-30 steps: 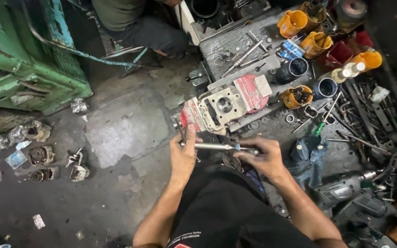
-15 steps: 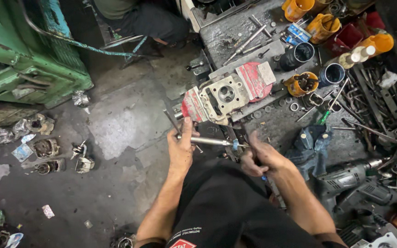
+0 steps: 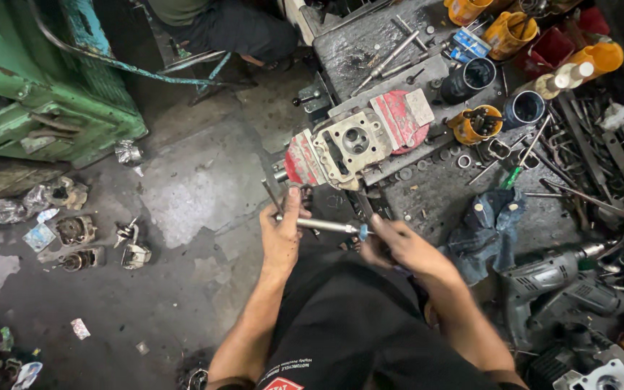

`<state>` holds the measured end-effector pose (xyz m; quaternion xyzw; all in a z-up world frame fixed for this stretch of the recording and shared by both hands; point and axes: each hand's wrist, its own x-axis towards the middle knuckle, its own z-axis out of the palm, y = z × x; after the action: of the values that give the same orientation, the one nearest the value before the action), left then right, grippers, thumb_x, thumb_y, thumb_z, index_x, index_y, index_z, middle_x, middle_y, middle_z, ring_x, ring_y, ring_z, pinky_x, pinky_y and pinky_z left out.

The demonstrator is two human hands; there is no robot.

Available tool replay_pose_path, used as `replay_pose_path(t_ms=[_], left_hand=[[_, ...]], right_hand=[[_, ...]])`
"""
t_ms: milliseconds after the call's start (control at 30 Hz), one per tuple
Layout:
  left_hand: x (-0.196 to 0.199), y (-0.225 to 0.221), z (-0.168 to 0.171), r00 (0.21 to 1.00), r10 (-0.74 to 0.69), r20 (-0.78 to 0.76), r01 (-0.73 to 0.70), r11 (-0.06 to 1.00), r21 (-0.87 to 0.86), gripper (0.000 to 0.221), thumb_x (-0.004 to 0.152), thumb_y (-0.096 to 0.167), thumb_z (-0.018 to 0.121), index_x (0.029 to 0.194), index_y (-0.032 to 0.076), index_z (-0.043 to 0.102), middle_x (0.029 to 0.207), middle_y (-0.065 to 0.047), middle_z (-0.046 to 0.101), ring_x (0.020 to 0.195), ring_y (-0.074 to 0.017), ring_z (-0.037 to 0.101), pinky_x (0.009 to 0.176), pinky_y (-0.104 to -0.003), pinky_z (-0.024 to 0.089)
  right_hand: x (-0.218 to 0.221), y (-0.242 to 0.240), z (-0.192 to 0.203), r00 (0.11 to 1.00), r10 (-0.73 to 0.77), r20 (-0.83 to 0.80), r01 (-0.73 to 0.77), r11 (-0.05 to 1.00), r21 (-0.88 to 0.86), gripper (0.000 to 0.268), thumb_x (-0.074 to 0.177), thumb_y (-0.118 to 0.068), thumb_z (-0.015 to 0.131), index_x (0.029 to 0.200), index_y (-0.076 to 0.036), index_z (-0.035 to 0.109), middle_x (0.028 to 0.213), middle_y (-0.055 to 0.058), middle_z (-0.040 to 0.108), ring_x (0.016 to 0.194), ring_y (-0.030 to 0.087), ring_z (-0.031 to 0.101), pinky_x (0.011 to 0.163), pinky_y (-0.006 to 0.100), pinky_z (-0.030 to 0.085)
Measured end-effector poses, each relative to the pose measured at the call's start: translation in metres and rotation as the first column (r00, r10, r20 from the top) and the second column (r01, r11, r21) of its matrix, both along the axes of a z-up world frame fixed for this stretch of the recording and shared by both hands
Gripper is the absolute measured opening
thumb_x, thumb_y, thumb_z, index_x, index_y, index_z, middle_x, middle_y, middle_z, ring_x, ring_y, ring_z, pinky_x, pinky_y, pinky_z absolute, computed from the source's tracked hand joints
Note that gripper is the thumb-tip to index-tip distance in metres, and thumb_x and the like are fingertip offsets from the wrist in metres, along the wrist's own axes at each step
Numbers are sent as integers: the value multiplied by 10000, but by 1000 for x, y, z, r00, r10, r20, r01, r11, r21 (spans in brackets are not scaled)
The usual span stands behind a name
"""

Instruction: The person uses a T-handle wrench to tighten bolts on a cylinder head clamped in a bench vise. They repeatedly reposition the tool and apply torque to multiple fasteners on the engine part.

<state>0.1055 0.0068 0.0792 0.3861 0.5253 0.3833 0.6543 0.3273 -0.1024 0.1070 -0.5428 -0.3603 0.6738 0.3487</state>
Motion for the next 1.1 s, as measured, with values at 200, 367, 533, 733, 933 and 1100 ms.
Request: replay_pose_path(t_ms=[200,367,533,733,933,1100], left_hand=[[-7,-2,-1,1000,17,14,-18,1000,24,501,928,523,669,994,31,737,672,-5,654,514,-46,536,432,-217,360],[-13,-2,-1,999,-1,39,-1,999,40,493,959,503,677,922,12,708,670,-15,668,539,-55,567,449,-213,370],[-19,-2,-1,997,53,52,-54,999,11,450,927,492,684,929,44,726,653,-3,639,519,-64,541,436,-223,368],[-24,-6,-5,988,32,151,-38,999,31,485,984,488,679,863,19,665,667,7,618,540,-60,521,456,-230,333],[-27,-6,1,993,45,111,-55,995,83,426,974,458,666,890,43,706,649,23,621,528,-41,510,458,-226,335],[-27,-7,9,988,56,146,-65,996,59,445,975,463,664,863,34,706,633,27,617,477,-39,473,423,-231,309]], right_hand=[[-7,-2,-1,988,102,-117,-91,991,94,752,1148,-503,249,771,-1,662,560,12,550,465,111,476,488,265,408],[-14,-6,-2,970,86,-226,-81,996,31,768,1141,-545,163,747,-65,615,524,-3,488,441,96,420,458,249,342],[-25,-9,12,999,-50,-14,50,998,22,580,1088,-506,279,908,-77,625,546,6,469,439,99,376,443,261,310],[-30,-15,21,994,-110,7,110,989,-98,447,1064,-413,339,852,-135,616,578,-25,535,466,57,399,454,220,307],[-32,-10,9,998,-54,13,54,998,40,623,1114,-433,332,755,-24,637,556,-19,490,490,77,413,469,246,337],[-31,-5,15,988,-97,116,80,987,141,564,1109,-399,353,901,-20,715,595,-11,491,535,81,421,513,254,347]])
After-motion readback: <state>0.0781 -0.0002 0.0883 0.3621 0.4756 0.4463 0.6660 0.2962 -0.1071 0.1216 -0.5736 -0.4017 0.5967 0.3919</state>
